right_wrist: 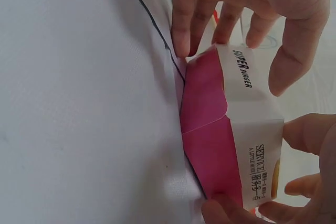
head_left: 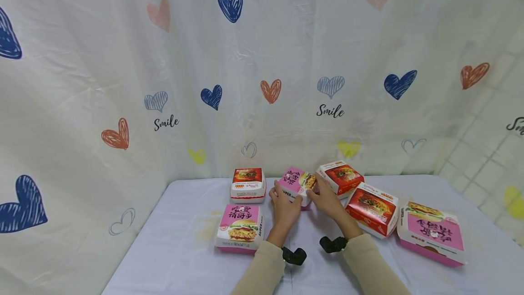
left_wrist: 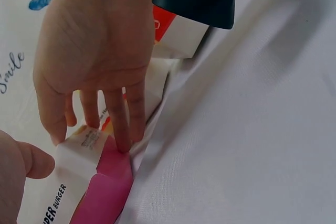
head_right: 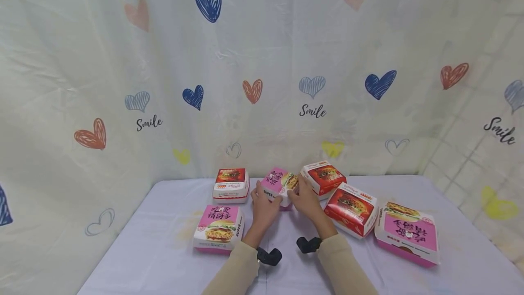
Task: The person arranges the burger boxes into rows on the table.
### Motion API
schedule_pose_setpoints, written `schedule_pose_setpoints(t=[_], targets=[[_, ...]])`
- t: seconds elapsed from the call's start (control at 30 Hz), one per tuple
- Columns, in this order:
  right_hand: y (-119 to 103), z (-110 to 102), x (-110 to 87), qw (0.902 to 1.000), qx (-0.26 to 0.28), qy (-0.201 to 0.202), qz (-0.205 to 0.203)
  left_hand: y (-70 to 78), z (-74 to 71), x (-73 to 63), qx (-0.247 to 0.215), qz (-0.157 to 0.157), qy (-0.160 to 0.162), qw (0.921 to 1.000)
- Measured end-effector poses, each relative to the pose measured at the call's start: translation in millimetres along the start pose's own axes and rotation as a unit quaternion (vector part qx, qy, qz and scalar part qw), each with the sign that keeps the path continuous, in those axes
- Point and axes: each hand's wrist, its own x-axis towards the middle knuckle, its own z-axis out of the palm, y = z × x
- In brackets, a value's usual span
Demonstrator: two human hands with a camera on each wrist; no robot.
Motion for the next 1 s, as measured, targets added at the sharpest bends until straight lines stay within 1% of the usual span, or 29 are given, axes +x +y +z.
schedule_pose_setpoints(t=[0.1,0.2,0.3,0.43,0.7,0.83,1.0], targets=[[0.5,0.9,-0.4,1.0,0.001,-0.001,0.001,-0.9,-0.1,-0.7,-0.011,0.004,0.002,0.9999],[1.2,1.6,-1.0,1.0,-0.002,-0.001,0.005,-1.7,0.3,-0.5,-0.024,0.002,0.001,0.9997],[1.5,2.0,-1.1,1.0,-0.003,-0.002,0.008,-2.5,0.7,0.2,-0.028,0.004,0.0,0.9996],[1.7,1.8,-1.1,0.9999,-0.004,0.0,0.011,-2.7,-0.3,0.3,-0.026,0.012,0.002,0.9996],[0.7,1.6,-3.1,0.9996,-0.008,0.002,0.026,-4.2,-2.1,1.5,-0.013,0.005,-0.009,0.9999],[-0.7,1.7,-4.0,0.9994,-0.008,-0.002,0.033,-5.2,-3.4,1.5,-0.015,0.002,-0.016,0.9998],[-1.5,1.0,-4.2,0.9992,-0.001,-0.009,0.039,-5.6,-4.4,1.0,-0.014,0.009,-0.02,0.9997]])
